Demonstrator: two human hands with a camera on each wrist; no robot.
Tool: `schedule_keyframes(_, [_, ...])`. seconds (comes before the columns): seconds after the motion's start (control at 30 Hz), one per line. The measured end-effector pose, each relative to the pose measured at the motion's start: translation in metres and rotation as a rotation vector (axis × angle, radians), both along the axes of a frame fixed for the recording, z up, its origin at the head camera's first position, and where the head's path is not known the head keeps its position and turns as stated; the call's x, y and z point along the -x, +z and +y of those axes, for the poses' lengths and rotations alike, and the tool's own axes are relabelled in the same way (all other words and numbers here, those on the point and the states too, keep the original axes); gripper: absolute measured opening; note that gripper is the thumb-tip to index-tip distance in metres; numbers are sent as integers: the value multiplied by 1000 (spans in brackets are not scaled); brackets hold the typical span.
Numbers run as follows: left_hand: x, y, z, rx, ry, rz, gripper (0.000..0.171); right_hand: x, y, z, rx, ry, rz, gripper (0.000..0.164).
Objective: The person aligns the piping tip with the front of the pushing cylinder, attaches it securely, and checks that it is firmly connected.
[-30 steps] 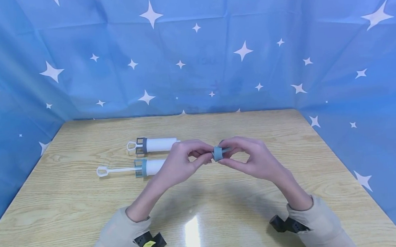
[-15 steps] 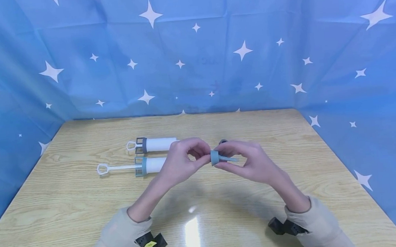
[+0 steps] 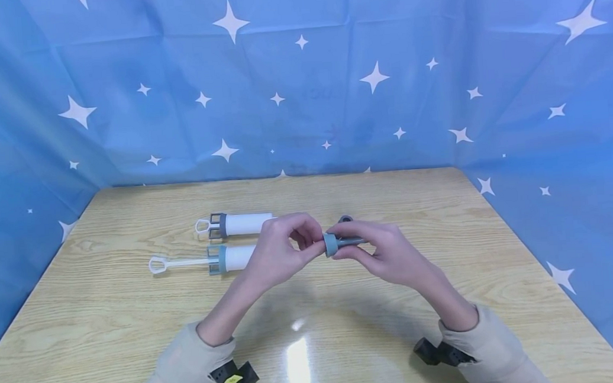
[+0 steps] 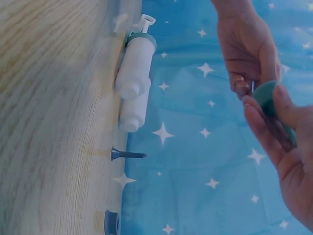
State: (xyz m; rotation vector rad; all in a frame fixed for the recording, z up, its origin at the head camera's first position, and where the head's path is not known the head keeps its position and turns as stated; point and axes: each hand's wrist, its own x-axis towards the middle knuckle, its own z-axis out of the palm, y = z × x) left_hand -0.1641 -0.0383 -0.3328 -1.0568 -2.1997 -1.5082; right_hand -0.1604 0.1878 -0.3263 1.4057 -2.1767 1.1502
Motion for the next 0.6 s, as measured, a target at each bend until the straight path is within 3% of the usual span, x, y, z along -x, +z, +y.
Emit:
schedule_keyframes(0.3, [0,1,-1,19,-9,-31,10,0,-1,2,-19,-18,-7,26])
schedule_keyframes(0.6, [2,4,-11,99,-4,-53,8,1,-2,5,-45,-72,25,32])
